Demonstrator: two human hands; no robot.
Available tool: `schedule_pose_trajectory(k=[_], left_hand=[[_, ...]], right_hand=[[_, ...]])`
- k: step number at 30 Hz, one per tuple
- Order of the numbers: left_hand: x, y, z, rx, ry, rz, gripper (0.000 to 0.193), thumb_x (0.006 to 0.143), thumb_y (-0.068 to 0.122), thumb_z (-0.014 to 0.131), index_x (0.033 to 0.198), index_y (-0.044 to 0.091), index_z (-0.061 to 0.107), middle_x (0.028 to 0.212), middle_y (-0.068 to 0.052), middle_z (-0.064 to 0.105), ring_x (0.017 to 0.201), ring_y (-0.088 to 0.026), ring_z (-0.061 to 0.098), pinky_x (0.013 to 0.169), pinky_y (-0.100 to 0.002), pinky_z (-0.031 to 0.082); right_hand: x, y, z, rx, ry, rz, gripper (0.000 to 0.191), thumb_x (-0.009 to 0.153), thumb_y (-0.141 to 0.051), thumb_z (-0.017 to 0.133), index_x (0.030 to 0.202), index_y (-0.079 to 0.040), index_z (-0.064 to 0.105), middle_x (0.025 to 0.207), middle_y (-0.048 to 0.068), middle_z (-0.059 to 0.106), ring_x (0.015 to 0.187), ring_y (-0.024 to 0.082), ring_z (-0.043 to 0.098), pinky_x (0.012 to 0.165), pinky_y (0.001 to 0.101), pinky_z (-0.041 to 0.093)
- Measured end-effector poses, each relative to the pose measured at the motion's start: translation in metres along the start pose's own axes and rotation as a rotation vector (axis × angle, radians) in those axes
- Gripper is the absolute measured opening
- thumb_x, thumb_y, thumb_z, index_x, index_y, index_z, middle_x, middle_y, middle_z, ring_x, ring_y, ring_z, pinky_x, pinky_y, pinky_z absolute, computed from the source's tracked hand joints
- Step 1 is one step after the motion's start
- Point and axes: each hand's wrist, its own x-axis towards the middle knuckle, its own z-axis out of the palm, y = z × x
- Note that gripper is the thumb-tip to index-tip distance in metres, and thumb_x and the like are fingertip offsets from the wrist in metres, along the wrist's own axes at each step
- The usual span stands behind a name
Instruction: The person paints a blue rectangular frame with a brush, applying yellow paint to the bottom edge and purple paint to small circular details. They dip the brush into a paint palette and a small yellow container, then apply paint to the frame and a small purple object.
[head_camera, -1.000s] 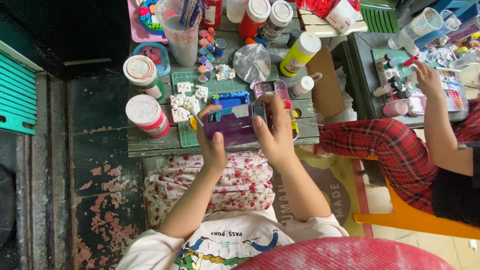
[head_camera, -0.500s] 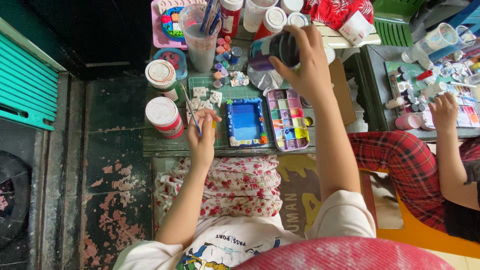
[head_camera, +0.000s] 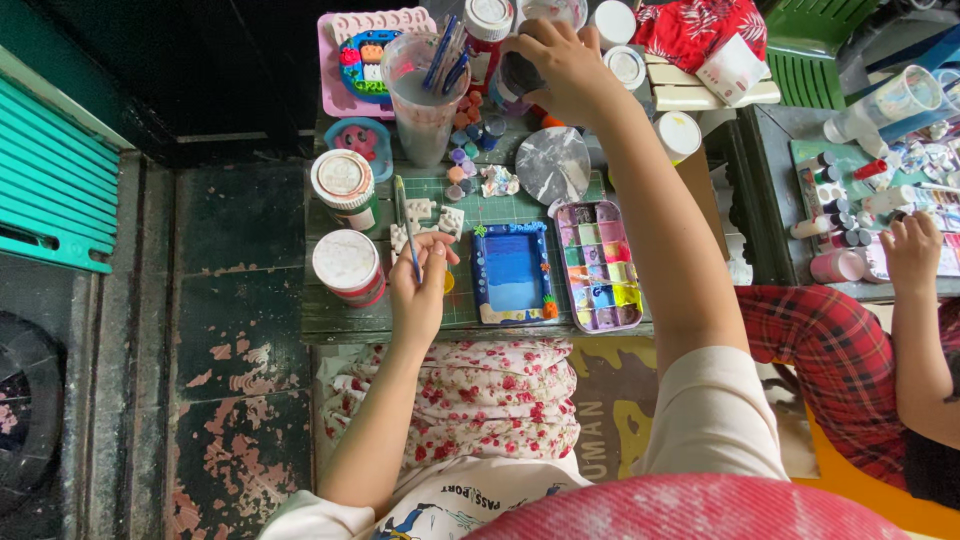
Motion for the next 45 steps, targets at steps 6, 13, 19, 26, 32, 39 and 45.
schedule_pose_trajectory(k=[6,13,19,26,32,39,45], left_hand=[[-0.003,-0.003,0.001,-0.004,0.007,-0.017,0.021,0.108,0.018,0.053,0.112,0.003,0.066,0.088,0.0,0.063,0.077,-0.003,0.053,0.065,-0.02,0.04],[-0.009,-0.001,-0.006,-0.093,0.004,-0.046,0.021,0.109,0.02,0.053,0.114,0.003,0.065,0.089,0.001,0.061,0.071,-0.002,0.048,0.059,-0.019,0.037],[-0.012,0.004,-0.005,-0.118,0.01,-0.083,0.021,0.108,0.02,0.053,0.114,0.003,0.065,0.088,0.002,0.06,0.065,-0.001,0.044,0.054,-0.018,0.033],[-0.019,0.009,-0.007,-0.118,0.014,-0.073,0.021,0.108,0.019,0.053,0.114,0.004,0.065,0.086,0.003,0.059,0.064,-0.001,0.041,0.055,-0.018,0.03],[-0.023,0.004,-0.009,-0.111,0.025,-0.087,0.022,0.11,0.02,0.054,0.107,0.002,0.067,0.085,0.004,0.056,0.067,-0.001,0.043,0.058,-0.019,0.031],[-0.014,0.002,0.001,-0.106,0.034,0.083,0.022,0.107,0.021,0.06,0.115,0.001,0.064,0.106,-0.004,0.068,0.101,-0.01,0.064,0.091,-0.025,0.051],[-0.011,0.013,0.028,-0.125,-0.104,0.104,0.035,0.105,0.023,0.065,0.13,-0.002,0.062,0.119,-0.01,0.071,0.112,-0.014,0.066,0.099,-0.028,0.051]], right_hand=[[0.013,-0.009,0.021,-0.023,-0.093,0.005,0.078,0.072,-0.011,0.086,0.143,-0.019,0.056,0.142,0.003,0.054,0.132,0.032,0.046,0.099,0.0599,0.032],[-0.005,-0.036,0.034,0.042,0.054,0.277,0.029,0.093,-0.015,0.08,0.119,-0.01,0.068,0.126,0.012,0.064,0.116,0.031,0.061,0.094,0.044,0.05],[-0.015,-0.094,0.068,0.461,-0.113,0.432,0.026,0.079,-0.031,0.079,0.093,-0.01,0.077,0.073,0.011,0.073,0.07,0.031,0.072,0.064,0.0455,0.056],[-0.006,-0.118,0.092,0.191,-0.004,0.529,0.03,0.078,-0.031,0.075,0.083,-0.003,0.069,0.088,0.019,0.072,0.077,0.041,0.071,0.067,0.0507,0.056],[-0.006,-0.124,0.087,0.249,0.17,0.669,0.031,0.075,-0.032,0.078,0.082,-0.004,0.068,0.085,0.02,0.072,0.077,0.042,0.071,0.068,0.0497,0.056],[-0.08,-0.135,0.047,0.623,0.32,0.695,0.032,0.086,-0.028,0.083,0.086,-0.002,0.065,0.076,0.01,0.074,0.063,0.02,0.069,0.06,0.0335,0.052],[-0.159,-0.195,0.021,1.098,0.483,0.676,0.018,0.091,-0.007,0.08,0.095,0.0,0.064,0.083,0.004,0.073,0.071,0.007,0.067,0.057,0.0209,0.049]])
